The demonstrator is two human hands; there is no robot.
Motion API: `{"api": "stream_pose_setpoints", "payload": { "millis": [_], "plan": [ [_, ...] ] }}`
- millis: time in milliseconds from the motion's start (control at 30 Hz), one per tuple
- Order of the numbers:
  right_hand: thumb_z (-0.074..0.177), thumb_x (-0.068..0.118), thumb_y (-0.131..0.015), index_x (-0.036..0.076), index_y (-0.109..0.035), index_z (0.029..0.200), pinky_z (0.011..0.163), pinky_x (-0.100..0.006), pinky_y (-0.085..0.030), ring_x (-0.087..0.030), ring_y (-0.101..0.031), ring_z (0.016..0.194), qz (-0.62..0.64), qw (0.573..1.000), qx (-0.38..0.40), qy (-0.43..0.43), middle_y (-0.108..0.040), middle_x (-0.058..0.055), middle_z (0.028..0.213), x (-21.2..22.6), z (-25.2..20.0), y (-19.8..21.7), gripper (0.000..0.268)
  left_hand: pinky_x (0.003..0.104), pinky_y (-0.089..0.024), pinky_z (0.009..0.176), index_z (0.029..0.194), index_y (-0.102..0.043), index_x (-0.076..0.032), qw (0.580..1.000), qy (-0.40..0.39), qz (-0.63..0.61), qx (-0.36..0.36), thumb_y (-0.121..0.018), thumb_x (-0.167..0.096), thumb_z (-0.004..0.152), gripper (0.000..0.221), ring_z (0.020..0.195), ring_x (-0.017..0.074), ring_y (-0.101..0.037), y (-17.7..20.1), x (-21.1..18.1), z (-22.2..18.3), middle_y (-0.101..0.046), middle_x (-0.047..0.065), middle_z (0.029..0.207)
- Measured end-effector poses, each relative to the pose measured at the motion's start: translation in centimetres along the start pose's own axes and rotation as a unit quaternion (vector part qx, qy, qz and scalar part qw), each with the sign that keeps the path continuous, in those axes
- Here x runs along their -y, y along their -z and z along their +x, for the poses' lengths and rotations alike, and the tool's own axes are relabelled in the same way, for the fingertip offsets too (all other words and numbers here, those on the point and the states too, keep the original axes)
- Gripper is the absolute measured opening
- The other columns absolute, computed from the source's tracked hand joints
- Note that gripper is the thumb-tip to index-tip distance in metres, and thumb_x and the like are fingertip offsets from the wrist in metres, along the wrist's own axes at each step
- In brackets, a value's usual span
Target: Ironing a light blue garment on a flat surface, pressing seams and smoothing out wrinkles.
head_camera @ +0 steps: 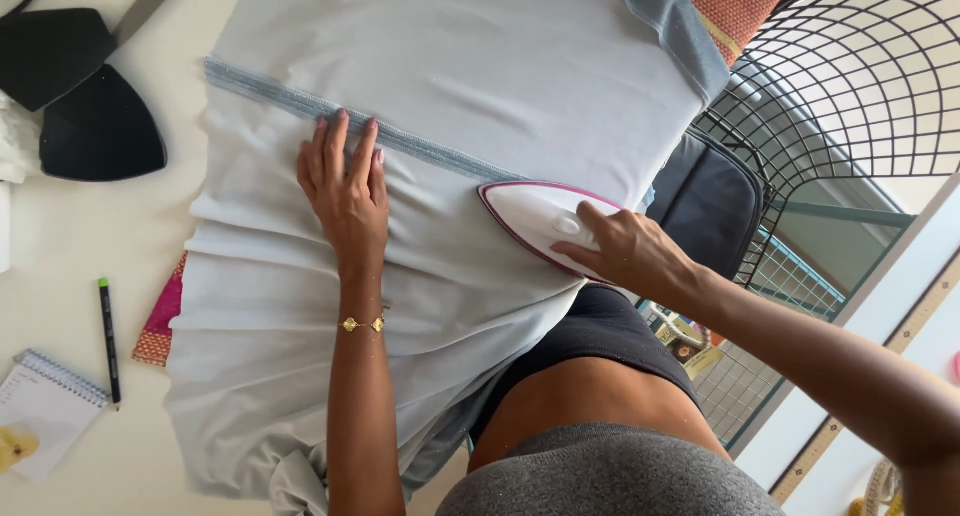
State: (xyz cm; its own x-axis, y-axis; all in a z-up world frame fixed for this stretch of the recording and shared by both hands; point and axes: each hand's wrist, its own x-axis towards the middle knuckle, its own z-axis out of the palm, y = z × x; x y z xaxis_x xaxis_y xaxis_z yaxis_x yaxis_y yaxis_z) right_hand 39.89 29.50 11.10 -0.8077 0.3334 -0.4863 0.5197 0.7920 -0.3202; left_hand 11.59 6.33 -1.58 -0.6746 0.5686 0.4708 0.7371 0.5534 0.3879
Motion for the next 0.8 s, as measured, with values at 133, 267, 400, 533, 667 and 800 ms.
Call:
{"api": "stream_pose_setpoints", "payload": {
  "millis": [133,267,400,533,667,800],
  "plan": [
    [0.106,0.06,-0.063,0.014,-0.058,0.118,0.067,-0.056,-0.067,-0.046,-0.079,0.072,-0.003,1.0,0.017,-0.024,-0.074,-0.024,0.075,0.4,2.3,1.7,0.048,0.054,-0.036,0.122,0.145,-0.076,-0.018,1.0,0.016,-0.021,-0.004,-0.066,-0.026,0.116,0.032,0.148,0.0371,-0.053,0.1,0.6,0.0,-0.063,0.012,0.156],
    [0.101,0.068,-0.066,0.015,-0.062,0.123,0.067,-0.054,-0.065,-0.048,-0.078,0.075,0.006,0.999,-0.035,-0.028,-0.075,-0.027,0.081,2.1,5.1,0.5,0.057,0.056,-0.04,0.121,0.151,-0.068,-0.012,0.993,0.072,-0.073,-0.062,-0.064,-0.03,0.116,0.04,0.144,0.0396,-0.054,0.7,4.8,1.7,-0.06,0.015,0.154],
    [0.1,0.07,-0.063,0.018,-0.06,0.128,0.074,-0.058,-0.064,-0.054,-0.078,0.085,-0.005,1.0,-0.015,0.01,-0.071,-0.031,0.089,5.2,6.8,-0.8,0.059,0.058,-0.051,0.108,0.15,-0.06,-0.006,0.986,0.129,0.031,-0.105,-0.075,-0.039,0.112,0.053,0.126,0.0408,-0.062,0.9,11.5,5.5,-0.062,0.015,0.137],
    [0.11,0.043,-0.071,0.001,-0.05,0.113,0.033,-0.046,-0.041,-0.026,-0.049,0.041,0.058,0.973,-0.117,0.192,-0.059,-0.007,0.064,8.5,12.6,1.7,0.048,0.057,-0.051,0.079,0.138,-0.058,-0.009,0.972,0.224,0.053,-0.051,-0.089,-0.042,0.105,0.056,0.108,0.0372,-0.058,-0.4,15.2,7.9,-0.064,0.014,0.122],
    [0.104,0.064,-0.066,0.005,-0.061,0.116,0.071,-0.061,-0.055,-0.052,-0.07,0.084,0.019,0.996,-0.013,0.09,-0.07,-0.024,0.09,11.9,15.6,2.2,0.06,0.055,-0.049,0.078,0.102,-0.067,-0.013,0.961,0.273,0.007,0.044,-0.091,-0.044,0.095,0.04,0.094,0.0358,-0.064,-1.2,16.7,8.9,-0.073,0.006,0.09],
    [0.106,0.06,-0.066,0.004,-0.061,0.112,0.068,-0.06,-0.053,-0.054,-0.068,0.08,0.022,0.993,-0.027,0.109,-0.071,-0.023,0.093,14.5,18.1,2.6,0.057,0.041,-0.046,0.064,0.093,-0.069,-0.008,0.97,0.21,-0.118,-0.017,-0.086,-0.032,0.1,0.03,0.073,0.0209,-0.059,-0.6,17.3,9.2,-0.068,0.006,0.084]
  ]
}}
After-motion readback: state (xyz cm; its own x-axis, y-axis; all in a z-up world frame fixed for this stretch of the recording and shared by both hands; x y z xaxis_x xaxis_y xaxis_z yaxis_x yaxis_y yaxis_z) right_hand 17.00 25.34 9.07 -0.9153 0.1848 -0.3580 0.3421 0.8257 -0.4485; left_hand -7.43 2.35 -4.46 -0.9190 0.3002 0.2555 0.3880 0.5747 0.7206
